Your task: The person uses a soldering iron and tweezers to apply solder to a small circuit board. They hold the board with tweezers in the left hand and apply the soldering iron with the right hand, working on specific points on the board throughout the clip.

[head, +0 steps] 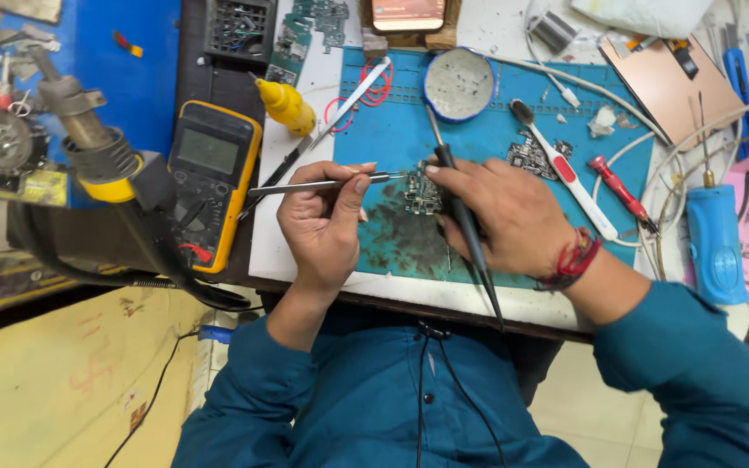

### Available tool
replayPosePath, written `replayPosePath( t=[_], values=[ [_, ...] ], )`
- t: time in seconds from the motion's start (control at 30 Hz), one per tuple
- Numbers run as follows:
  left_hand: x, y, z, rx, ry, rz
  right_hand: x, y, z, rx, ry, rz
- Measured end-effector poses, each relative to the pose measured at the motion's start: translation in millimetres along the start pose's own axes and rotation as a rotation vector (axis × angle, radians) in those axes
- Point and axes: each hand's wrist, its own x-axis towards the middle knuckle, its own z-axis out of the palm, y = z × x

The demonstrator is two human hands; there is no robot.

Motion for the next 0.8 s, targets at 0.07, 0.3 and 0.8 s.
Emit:
replayPosePath(
  t=[0.07,0.3,0.8],
  values=[
    [-3.1,-1.5,1.2,0.001,-0.012,-0.022,2.1,-1.4,-0.1,-0.027,-0.002,0.027],
    [-4.1,-7.6,2.8,0.0,0.025,-0.065,-4.4,-9.4,14.5,-0.183,0.05,0.199],
    [-1.0,-7.0,19.7,0.29,-0.065,0.02,-48.6,14.3,24.4,0.241,0.231,0.374]
  ],
)
